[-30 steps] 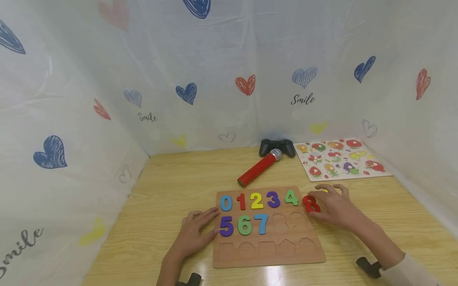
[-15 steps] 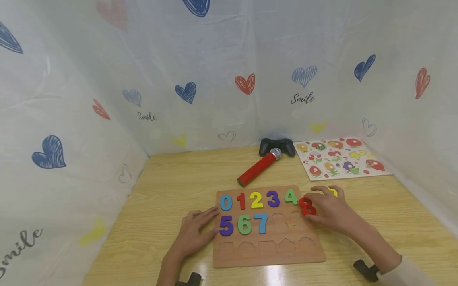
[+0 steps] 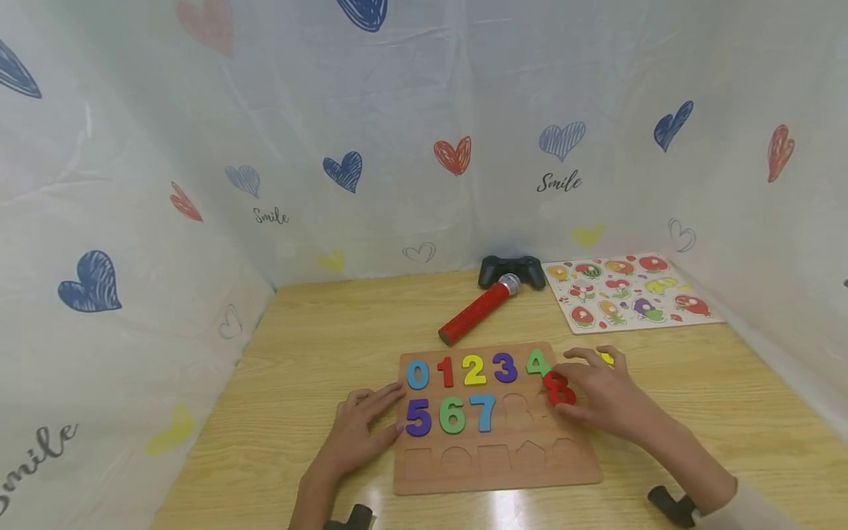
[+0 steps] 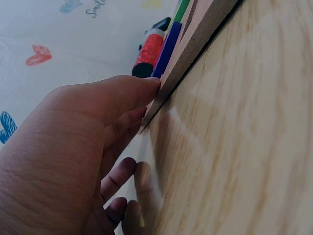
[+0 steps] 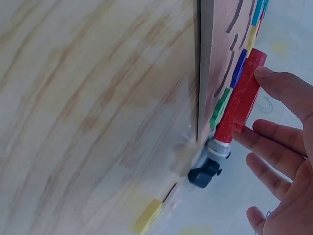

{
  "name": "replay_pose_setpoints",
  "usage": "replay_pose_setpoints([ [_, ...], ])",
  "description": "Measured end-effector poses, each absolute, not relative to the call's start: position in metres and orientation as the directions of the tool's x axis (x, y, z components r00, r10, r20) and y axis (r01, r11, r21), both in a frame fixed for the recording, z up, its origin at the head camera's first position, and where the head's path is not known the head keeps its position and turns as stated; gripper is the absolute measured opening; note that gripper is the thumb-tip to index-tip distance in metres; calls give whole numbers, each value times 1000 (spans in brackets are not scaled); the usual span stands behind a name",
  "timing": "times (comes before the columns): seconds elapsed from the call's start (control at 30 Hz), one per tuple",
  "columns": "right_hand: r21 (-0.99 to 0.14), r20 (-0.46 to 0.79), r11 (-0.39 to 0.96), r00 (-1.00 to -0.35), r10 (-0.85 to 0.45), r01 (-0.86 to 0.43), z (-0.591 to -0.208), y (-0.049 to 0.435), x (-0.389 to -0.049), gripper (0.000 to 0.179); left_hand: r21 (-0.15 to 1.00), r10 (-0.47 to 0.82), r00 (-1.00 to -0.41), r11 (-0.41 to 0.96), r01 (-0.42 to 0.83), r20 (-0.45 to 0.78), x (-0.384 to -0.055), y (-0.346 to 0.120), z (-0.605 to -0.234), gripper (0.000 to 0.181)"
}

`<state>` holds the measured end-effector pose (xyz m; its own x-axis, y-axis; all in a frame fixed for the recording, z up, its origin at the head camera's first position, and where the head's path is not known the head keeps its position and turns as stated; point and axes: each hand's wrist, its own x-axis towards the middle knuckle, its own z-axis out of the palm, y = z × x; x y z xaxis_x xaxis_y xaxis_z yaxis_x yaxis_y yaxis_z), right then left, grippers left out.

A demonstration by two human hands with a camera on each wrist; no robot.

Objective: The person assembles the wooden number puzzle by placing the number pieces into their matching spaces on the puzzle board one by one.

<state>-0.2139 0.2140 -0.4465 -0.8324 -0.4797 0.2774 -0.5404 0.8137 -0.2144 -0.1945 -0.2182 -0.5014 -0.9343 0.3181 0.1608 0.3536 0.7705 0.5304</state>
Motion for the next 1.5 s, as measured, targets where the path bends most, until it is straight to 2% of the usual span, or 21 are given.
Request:
replay_pose_setpoints([
  [0.6,-126,271,807,-802,-532,-577,-447,188,-205,50,520,320,-932,774,360,169,-196,-218,-502,56],
  [1.23,-109,262,789,-783,-563,-604,-454,165,-202,44,515,325,-920,762,392,219,-195,-218,-503,54],
  [1.5,-89,296,771,-756,-584,-631,-457,158,-204,46,532,316,-932,766,361,177,-196,-219,-503,56],
])
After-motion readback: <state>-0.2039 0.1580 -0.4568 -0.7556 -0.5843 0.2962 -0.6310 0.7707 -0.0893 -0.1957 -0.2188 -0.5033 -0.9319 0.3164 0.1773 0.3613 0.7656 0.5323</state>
